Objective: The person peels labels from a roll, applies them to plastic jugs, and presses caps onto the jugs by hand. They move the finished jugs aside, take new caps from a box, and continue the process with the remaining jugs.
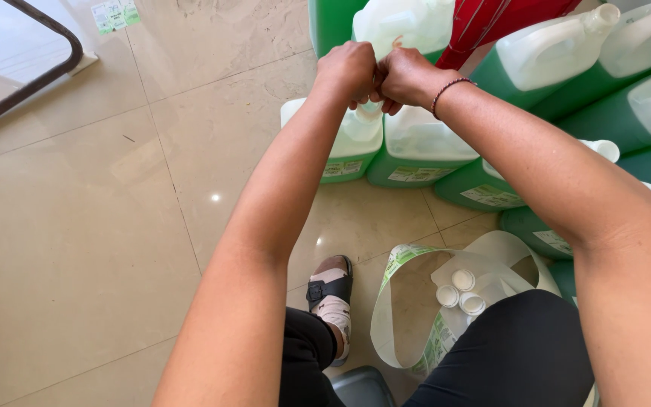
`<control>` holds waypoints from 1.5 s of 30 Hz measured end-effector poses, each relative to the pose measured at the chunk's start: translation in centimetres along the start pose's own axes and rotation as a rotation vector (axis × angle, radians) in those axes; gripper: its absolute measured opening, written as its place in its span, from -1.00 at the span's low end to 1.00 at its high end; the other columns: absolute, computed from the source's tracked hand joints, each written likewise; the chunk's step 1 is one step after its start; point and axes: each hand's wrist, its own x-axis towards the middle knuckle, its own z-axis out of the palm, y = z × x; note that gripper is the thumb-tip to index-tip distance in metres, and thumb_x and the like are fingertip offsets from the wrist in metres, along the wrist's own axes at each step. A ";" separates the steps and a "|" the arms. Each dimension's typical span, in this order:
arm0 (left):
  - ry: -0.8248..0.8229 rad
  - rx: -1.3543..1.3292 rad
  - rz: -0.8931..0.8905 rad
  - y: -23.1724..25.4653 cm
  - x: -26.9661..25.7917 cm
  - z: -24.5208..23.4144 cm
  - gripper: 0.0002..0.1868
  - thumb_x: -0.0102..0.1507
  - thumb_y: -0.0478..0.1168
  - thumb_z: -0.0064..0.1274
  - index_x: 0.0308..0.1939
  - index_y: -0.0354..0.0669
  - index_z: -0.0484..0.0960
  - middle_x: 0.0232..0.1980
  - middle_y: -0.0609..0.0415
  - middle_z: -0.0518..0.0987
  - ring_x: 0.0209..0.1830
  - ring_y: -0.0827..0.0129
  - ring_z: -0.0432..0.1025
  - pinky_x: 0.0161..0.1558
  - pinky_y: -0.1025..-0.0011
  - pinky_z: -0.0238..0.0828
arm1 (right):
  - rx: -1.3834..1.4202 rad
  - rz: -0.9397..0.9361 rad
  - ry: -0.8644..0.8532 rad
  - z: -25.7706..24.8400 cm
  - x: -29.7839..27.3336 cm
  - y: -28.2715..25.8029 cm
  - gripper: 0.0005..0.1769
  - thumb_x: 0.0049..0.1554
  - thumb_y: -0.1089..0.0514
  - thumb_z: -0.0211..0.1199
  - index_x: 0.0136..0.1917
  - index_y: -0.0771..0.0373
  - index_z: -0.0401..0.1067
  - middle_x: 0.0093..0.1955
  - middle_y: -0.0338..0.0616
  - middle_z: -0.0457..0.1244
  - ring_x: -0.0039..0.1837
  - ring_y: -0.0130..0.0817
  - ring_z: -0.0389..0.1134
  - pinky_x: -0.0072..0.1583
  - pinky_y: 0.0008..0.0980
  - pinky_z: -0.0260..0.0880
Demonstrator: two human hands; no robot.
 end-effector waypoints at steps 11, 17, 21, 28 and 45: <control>0.144 0.104 0.016 -0.4 1.6 2.2 -0.67 0.02 -0.17 0.39 -0.16 -0.03 0.69 -0.04 0.02 0.67 -0.02 0.14 0.57 -0.13 0.20 0.54 | 0.039 -0.060 -0.037 -0.4 0.2 0.7 -0.89 0.21 0.38 0.14 -0.06 0.38 0.49 -0.15 -0.13 0.39 -0.18 -0.37 0.46 -0.08 -0.37 0.58; 0.089 -0.033 0.002 -0.9 0.0 1.6 -0.85 0.13 -0.28 0.26 -0.22 -0.08 0.70 -0.23 0.10 0.73 -0.30 0.31 0.66 -0.25 0.30 0.60 | 0.014 -0.034 -0.092 -0.7 -0.2 0.5 -0.86 0.19 0.43 0.10 -0.04 0.40 0.47 -0.13 -0.10 0.39 -0.14 -0.32 0.50 -0.05 -0.35 0.60; 0.054 -0.055 0.010 -0.9 -0.5 1.0 -0.80 0.05 -0.32 0.33 -0.26 -0.09 0.70 -0.28 0.12 0.70 -0.39 0.38 0.63 -0.31 0.34 0.57 | -0.018 0.002 -0.115 -0.8 -0.6 -0.2 -0.87 0.20 0.41 0.08 -0.03 0.37 0.44 -0.14 -0.13 0.36 -0.15 -0.28 0.48 -0.09 -0.28 0.60; 0.009 -0.064 -0.023 -0.9 0.4 0.6 -0.85 0.07 -0.34 0.30 -0.30 -0.07 0.71 -0.30 0.15 0.71 -0.43 0.43 0.62 -0.35 0.39 0.57 | 0.001 0.068 -0.117 -1.1 -0.1 -1.1 -0.89 0.24 0.37 0.08 -0.09 0.39 0.42 -0.17 -0.07 0.36 -0.17 -0.25 0.50 -0.10 -0.30 0.60; 0.284 -0.222 -0.108 -1.4 -1.4 4.0 -0.73 0.03 -0.06 0.37 -0.25 0.00 0.74 -0.08 0.01 0.70 -0.03 0.06 0.58 -0.09 0.15 0.55 | -0.014 0.016 -0.029 0.4 0.8 0.6 -0.86 0.22 0.33 0.19 -0.16 0.39 0.28 -0.31 0.01 0.32 -0.28 -0.21 0.44 -0.25 -0.22 0.52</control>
